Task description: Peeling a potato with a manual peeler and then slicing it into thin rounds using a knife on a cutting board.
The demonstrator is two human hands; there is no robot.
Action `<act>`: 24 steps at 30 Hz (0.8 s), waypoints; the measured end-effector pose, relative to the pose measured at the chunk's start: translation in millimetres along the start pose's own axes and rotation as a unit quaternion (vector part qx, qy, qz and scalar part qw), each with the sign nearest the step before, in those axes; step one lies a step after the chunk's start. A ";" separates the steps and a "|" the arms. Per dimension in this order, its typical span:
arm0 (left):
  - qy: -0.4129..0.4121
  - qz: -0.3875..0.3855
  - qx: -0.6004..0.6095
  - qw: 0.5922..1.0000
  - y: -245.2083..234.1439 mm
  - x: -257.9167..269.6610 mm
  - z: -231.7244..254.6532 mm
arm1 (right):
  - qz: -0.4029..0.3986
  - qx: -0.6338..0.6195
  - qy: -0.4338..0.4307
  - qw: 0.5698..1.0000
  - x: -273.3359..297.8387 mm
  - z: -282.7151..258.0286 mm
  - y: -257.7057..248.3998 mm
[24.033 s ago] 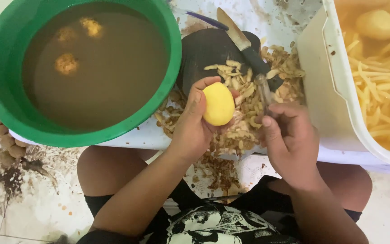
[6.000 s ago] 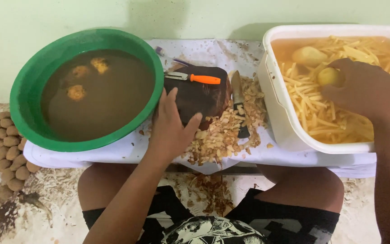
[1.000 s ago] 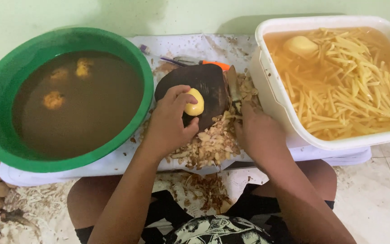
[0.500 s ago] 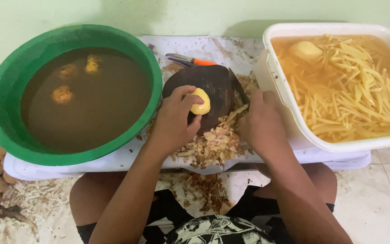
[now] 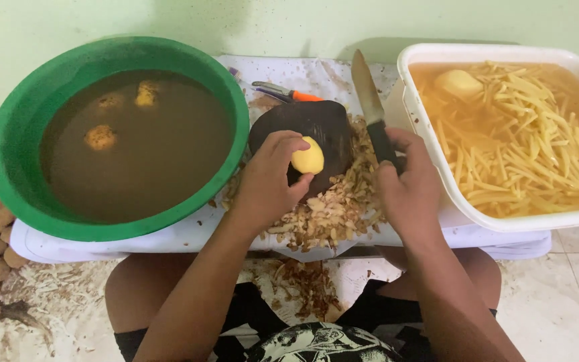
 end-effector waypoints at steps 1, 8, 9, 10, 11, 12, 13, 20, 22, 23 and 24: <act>0.000 -0.001 0.000 1.000 -0.4 -0.9 2.9 | 0.000 -0.001 0.001 1.000 -2.4 7.8 0.2; -0.019 0.019 0.020 0.999 3.2 -5.2 2.0 | -0.022 -0.140 0.069 0.987 7.5 42.0 8.4; -0.018 0.030 0.009 0.999 2.9 -5.9 2.1 | -0.034 -0.173 0.080 0.981 11.1 46.0 11.3; -0.019 0.029 0.007 0.999 3.1 -7.1 2.4 | -0.035 -0.174 0.081 0.981 13.0 39.6 9.8; -0.015 0.038 0.008 0.999 1.8 -8.3 3.4 | -0.055 -0.176 0.076 0.980 15.0 32.1 10.3; -0.010 0.048 0.009 0.999 0.5 -10.3 4.5 | -0.075 -0.178 0.070 0.979 16.6 24.2 10.5; -0.010 0.047 0.007 0.999 -1.0 -11.6 5.8 | -0.075 -0.180 0.070 0.978 18.7 23.0 8.5; -0.006 0.044 0.030 0.999 -3.5 -15.3 5.7 | -0.135 0.051 -0.051 0.988 30.0 -6.2 3.5; 0.041 0.028 -0.020 0.999 -1.0 -13.0 10.3 | -0.141 0.074 -0.069 0.985 30.4 -7.8 6.3; 0.025 0.012 -0.009 1.000 0.7 -13.0 7.8 | -0.135 0.089 -0.074 0.984 29.1 -6.9 7.2; 0.008 -0.004 0.003 1.000 3.1 -12.8 5.9 | -0.127 0.105 -0.078 0.983 28.3 -5.9 7.4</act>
Point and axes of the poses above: each hand's wrist, its own x-axis away from the middle knuckle, its own y-axis out of the palm, z = x × y, the point moved 6 cm from there along -x, towards the middle knuckle, and after that the axes turned 2 degrees about -x, right-handed, at the moved point
